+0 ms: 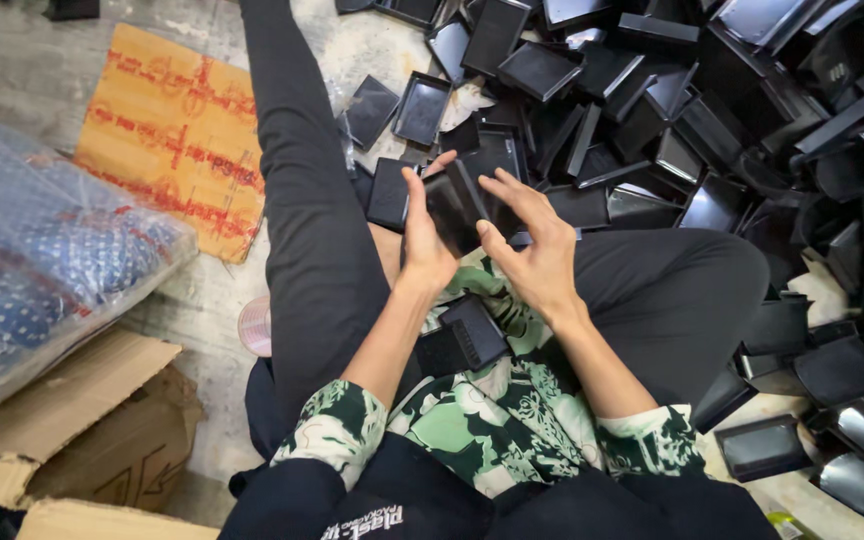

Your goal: The person sits on the floor among large piles of black plastic boxes and repeatedly picks up a box base and lid, fits the lid onto the base by hand, and sets the closed box onto a pile beside them. They work through the boxes one at a time, occasionally reaching into a cardboard box for more pieces.

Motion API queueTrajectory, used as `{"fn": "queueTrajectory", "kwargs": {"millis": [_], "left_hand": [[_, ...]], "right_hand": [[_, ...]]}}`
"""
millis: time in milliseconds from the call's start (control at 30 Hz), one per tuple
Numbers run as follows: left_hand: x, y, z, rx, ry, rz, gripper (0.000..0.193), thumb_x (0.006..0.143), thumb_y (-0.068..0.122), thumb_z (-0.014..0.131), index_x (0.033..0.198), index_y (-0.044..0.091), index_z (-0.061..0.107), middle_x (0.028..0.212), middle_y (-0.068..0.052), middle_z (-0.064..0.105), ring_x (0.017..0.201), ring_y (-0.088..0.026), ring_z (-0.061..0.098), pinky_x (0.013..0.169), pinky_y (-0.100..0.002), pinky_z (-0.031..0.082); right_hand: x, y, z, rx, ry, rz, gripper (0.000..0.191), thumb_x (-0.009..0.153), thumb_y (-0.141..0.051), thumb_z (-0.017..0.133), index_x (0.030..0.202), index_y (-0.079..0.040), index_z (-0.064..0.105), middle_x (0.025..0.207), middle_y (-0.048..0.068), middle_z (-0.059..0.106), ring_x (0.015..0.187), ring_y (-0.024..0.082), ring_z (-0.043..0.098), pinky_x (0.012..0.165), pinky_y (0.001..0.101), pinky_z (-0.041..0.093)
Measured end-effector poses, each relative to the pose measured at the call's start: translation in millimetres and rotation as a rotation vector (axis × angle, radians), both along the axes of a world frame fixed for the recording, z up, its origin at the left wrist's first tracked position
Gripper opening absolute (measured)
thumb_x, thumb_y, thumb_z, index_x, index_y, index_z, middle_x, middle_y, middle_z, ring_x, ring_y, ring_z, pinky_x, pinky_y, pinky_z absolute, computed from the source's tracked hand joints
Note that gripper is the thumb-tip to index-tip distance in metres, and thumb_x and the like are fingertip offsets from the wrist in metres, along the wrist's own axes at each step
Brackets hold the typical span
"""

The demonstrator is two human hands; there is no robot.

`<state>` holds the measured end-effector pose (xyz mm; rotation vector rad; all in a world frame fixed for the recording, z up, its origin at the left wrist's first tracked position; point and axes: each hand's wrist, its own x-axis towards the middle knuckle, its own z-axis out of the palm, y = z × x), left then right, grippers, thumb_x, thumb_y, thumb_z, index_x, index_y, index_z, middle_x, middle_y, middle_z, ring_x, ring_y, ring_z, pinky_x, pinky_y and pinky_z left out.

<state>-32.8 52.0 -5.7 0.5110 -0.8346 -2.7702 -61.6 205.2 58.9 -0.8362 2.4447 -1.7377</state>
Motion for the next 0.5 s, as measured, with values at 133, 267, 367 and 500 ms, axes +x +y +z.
{"fn": "queueTrajectory", "kwargs": {"millis": [133,267,367,500], "left_hand": [[0.7,-0.3,-2.3,-0.102,-0.035,0.099,0.057,0.107,0.063,0.040,0.129,0.013,0.058,0.108,-0.007,0.063,0.100,-0.020,0.063,0.088,-0.037,0.055],[0.9,1.9,-1.6,-0.107,-0.069,0.120,0.054,0.104,0.061,0.040,0.124,0.014,0.060,0.105,-0.006,0.064,0.096,-0.017,0.064,0.084,-0.033,0.055],[1.9,2.7,-0.6,-0.128,-0.084,0.121,0.052,0.107,0.059,0.041,0.125,0.014,0.061,0.105,-0.005,0.062,0.095,-0.016,0.063,0.082,-0.032,0.053],[4.2,1.0,0.0,-0.144,-0.077,0.104,0.052,0.110,0.059,0.042,0.127,0.015,0.063,0.098,-0.004,0.059,0.088,-0.014,0.058,0.075,-0.031,0.050]], "right_hand": [[5.8,-6.5,-5.3,0.019,-0.012,0.067,0.048,0.086,-0.019,0.078,0.132,-0.011,0.069,0.138,0.019,0.067,0.129,0.032,0.065,0.106,0.0391,0.052],[6.6,-12.3,-11.3,0.043,0.035,0.062,0.048,0.086,-0.019,0.079,0.132,-0.010,0.069,0.138,0.019,0.067,0.128,0.032,0.065,0.107,0.0396,0.052],[5.5,-12.7,-13.3,0.057,0.006,0.054,0.048,0.086,-0.020,0.078,0.132,-0.011,0.069,0.137,0.018,0.067,0.127,0.031,0.066,0.102,0.0374,0.054],[5.0,-12.1,-14.0,0.070,0.012,0.053,0.048,0.086,-0.020,0.078,0.133,-0.011,0.069,0.138,0.017,0.067,0.127,0.030,0.066,0.102,0.0367,0.055]]}}
